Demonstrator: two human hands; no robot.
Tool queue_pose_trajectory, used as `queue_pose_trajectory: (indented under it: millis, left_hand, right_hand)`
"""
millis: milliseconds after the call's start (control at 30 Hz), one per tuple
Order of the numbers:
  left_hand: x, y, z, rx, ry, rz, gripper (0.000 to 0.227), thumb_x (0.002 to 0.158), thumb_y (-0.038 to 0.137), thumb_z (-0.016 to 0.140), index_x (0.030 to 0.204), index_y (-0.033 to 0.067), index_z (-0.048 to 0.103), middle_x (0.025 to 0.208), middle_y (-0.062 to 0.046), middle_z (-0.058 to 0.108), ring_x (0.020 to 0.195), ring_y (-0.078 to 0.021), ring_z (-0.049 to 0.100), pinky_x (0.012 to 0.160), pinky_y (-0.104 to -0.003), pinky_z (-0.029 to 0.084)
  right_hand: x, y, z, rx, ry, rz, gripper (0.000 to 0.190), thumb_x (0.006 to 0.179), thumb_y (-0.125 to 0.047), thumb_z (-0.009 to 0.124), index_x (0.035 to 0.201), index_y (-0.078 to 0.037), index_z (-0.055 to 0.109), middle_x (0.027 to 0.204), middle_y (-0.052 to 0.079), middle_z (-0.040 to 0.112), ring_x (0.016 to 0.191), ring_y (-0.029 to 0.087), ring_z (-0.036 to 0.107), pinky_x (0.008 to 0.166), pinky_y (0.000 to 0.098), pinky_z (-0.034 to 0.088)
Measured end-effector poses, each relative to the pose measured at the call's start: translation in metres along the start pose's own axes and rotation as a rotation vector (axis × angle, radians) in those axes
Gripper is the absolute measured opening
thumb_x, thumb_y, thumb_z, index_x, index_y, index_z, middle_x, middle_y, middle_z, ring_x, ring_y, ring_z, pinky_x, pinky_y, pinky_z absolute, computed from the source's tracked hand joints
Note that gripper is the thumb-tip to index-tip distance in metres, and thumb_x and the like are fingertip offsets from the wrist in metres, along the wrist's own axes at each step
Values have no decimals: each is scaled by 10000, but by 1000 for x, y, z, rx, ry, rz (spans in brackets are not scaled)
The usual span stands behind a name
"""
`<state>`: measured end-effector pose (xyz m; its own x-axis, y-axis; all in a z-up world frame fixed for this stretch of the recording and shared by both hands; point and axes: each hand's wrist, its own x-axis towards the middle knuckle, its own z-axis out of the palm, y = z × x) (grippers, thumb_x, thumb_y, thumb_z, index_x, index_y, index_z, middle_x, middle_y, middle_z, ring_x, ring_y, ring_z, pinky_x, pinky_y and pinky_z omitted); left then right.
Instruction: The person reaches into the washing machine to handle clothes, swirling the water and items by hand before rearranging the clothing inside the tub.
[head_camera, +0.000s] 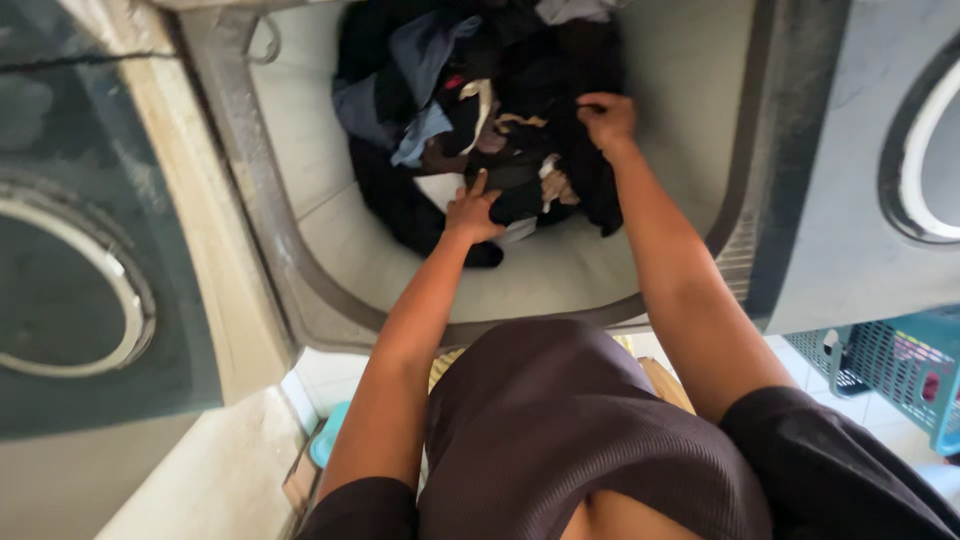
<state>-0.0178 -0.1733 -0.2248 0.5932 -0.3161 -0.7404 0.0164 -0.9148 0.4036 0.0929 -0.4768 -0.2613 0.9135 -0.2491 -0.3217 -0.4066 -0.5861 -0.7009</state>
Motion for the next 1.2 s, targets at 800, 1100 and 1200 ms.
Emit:
queue_pose_trajectory:
  millis: [800, 1100, 1200]
  left_hand:
    - [-9, -20, 9, -76, -73, -21, 652, 670, 580, 809, 1088, 81, 773, 1191, -167, 724, 1108, -352, 688, 951, -448, 559]
    - [-132, 33, -53, -241, -118, -7, 706, 762, 719, 725, 1024, 66, 788, 1070, -199, 772, 1033, -367, 740, 889, -451, 584]
    - [-124, 29, -62, -11, -106, -178, 728, 791, 690, 731, 1207, 92, 737, 1277, -163, 710, 1153, -360, 683, 913, -479, 578]
  right_hand:
    - [-70, -46, -10, -408, -123, 65, 1256, 772, -264, 914, 1639, -73, 25, 1639, 255, 282, 1423, 459, 379, 1071, 541, 377]
    - [-63, 38, 21, -547, -285, 93, 501, 871, -314, 787, 1231, 20, 686, 1176, 290, 711, 1117, 448, 680, 980, 494, 557]
    - [-49, 35, 18, -613, -419, 20, 386, 829, -303, 758, 1046, 17, 763, 1097, 282, 700, 1027, 462, 672, 900, 509, 550]
